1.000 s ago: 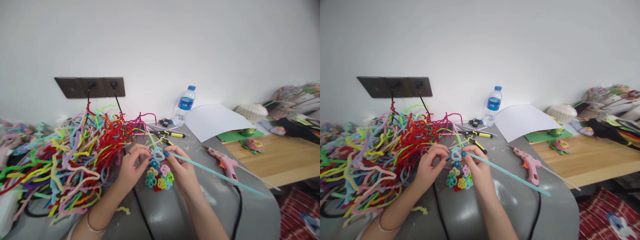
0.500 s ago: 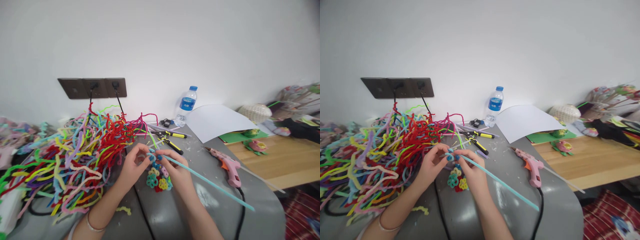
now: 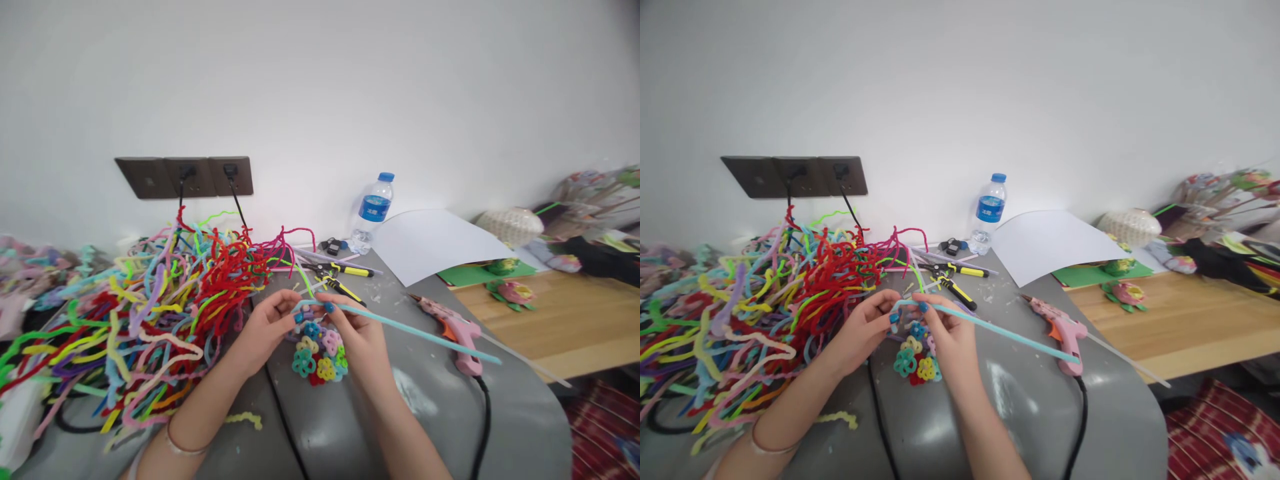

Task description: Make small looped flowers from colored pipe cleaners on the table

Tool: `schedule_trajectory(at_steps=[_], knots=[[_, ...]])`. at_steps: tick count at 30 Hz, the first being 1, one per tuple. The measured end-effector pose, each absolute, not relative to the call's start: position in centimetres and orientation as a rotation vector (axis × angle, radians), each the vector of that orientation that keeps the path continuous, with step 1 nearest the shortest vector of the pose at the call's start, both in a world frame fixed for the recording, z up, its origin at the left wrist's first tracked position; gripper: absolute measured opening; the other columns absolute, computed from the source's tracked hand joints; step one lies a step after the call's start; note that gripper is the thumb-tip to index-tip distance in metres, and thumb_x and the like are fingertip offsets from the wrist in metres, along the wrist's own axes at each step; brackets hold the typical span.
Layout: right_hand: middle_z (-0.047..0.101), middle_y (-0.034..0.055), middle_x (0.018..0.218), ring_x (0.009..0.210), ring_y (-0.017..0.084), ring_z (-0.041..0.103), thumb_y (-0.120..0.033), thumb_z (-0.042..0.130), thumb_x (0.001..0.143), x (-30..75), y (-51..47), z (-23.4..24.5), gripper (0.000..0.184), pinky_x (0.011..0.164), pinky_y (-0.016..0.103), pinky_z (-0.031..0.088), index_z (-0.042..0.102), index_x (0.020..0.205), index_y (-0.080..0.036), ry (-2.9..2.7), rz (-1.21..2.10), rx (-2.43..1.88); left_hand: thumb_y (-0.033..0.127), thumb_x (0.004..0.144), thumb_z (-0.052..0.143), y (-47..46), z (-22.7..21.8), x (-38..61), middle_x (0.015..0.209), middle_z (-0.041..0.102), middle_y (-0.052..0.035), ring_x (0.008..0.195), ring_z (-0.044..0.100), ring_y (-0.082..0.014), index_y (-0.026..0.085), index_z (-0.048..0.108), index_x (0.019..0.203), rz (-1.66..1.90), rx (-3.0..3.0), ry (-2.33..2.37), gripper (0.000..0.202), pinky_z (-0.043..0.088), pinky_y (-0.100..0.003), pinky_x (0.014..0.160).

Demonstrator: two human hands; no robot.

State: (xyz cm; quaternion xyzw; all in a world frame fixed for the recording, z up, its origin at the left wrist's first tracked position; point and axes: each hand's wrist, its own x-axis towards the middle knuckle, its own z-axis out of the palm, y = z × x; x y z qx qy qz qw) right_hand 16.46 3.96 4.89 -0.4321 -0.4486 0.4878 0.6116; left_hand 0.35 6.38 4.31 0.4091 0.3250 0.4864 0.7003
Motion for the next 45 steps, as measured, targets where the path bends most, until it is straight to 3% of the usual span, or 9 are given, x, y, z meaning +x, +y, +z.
schedule_trajectory(at_steps=[5, 9, 17, 23, 31, 36, 40, 45], knots=[[0.076, 0.0061, 0.078, 0.071, 0.02, 0.067, -0.049, 0.073, 0.083, 17.1, 4.3, 4.9, 0.029, 0.066, 0.031, 0.053, 0.08, 0.09, -0.022, -1.082, 1.124, -1.006, 0.033, 0.056, 0.095, 6.4, 4.5, 0.0, 0.076, 0.063, -0.0019, 0.066, 0.056, -0.01, 0.016, 0.073, 0.086, 0.951, 0.787, 0.695, 0.041, 0.045, -0.02, 0.059], [0.076, 0.0058, 0.077, 0.073, 0.021, 0.068, -0.05, 0.074, 0.082, 17.2, 4.0, 5.0, 0.029, 0.068, 0.031, 0.053, 0.08, 0.09, -0.023, -1.09, 1.18, -0.98, 0.038, 0.056, 0.095, 6.4, 4.6, -0.1, 0.064, 0.055, 0.002, 0.056, 0.044, -0.0064, 0.014, 0.072, 0.078, 0.9, 0.759, 0.667, 0.04, 0.038, -0.02, 0.052], [0.077, 0.008, 0.083, 0.073, 0.021, 0.067, -0.055, 0.068, 0.086, 17.6, 4.1, 4.7, 0.036, 0.069, 0.033, 0.054, 0.08, 0.091, -0.021, -1.043, 1.152, -0.936, 0.049, 0.076, 0.079, 6.5, 5.0, 0.0, 0.051, 0.032, 0.0083, 0.047, 0.022, -0.0052, 0.017, 0.048, 0.061, 0.952, 0.887, 0.661, 0.047, 0.021, -0.023, 0.045], [0.074, 0.0064, 0.07, 0.063, 0.019, 0.064, -0.055, 0.066, 0.087, 18.2, 4.7, 5.4, 0.038, 0.063, 0.033, 0.052, 0.079, 0.083, -0.019, -1.048, 1.109, -0.955, 0.052, 0.078, 0.074, 6.4, 4.7, 0.0, 0.052, 0.03, 0.0076, 0.047, 0.022, -0.0072, 0.02, 0.039, 0.057, 0.993, 0.967, 0.683, 0.052, 0.02, -0.025, 0.046], [0.062, 0.0, 0.05, 0.047, 0.014, 0.053, -0.059, 0.067, 0.085, 20.0, 6.7, 8.2, 0.042, 0.049, 0.027, 0.042, 0.076, 0.078, -0.018, -1.189, 0.995, -1.01, 0.063, 0.087, 0.056, 6.1, 4.4, -0.4, 0.06, 0.032, 0.0035, 0.057, 0.029, -0.0108, 0.018, 0.039, 0.056, 0.806, 1.548, 0.768, 0.057, 0.022, -0.025, 0.054], [0.057, -0.0028, 0.044, 0.039, 0.011, 0.047, -0.064, 0.062, 0.085, 20.0, 9.0, 9.7, 0.05, 0.043, 0.024, 0.036, 0.074, 0.081, -0.016, -1.377, 1.094, -1.05, 0.06, 0.087, 0.056, 6.3, 4.6, -0.3, 0.059, 0.038, 0.0021, 0.058, 0.034, -0.0119, 0.017, 0.047, 0.057, 0.86, 1.63, 0.82, 0.053, 0.027, -0.024, 0.055], [0.065, 0.0015, 0.056, 0.045, 0.012, 0.052, -0.063, 0.053, 0.089, 20.3, 11.2, 10.1, 0.051, 0.047, 0.025, 0.042, 0.071, 0.084, -0.015, -1.574, 1.134, -1.101, 0.058, 0.082, 0.064, 6.7, 4.3, -0.4, 0.056, 0.05, 0.0012, 0.052, 0.042, -0.0119, 0.015, 0.063, 0.066, 0.931, 1.425, 0.956, 0.045, 0.031, -0.023, 0.051], [0.073, 0.0079, 0.1, 0.087, 0.02, 0.067, -0.038, 0.052, 0.095, 21.9, 12.6, 9.8, 0.026, 0.073, 0.029, 0.051, 0.066, 0.103, -0.018, -2.133, 0.683, -1.525, 0.057, 0.071, 0.074, 7.1, 4.0, -0.6, 0.058, 0.052, 0.0022, 0.052, 0.044, -0.0091, 0.015, 0.068, 0.072, 1.08, 1.042, 1.052, 0.043, 0.033, -0.02, 0.049]])
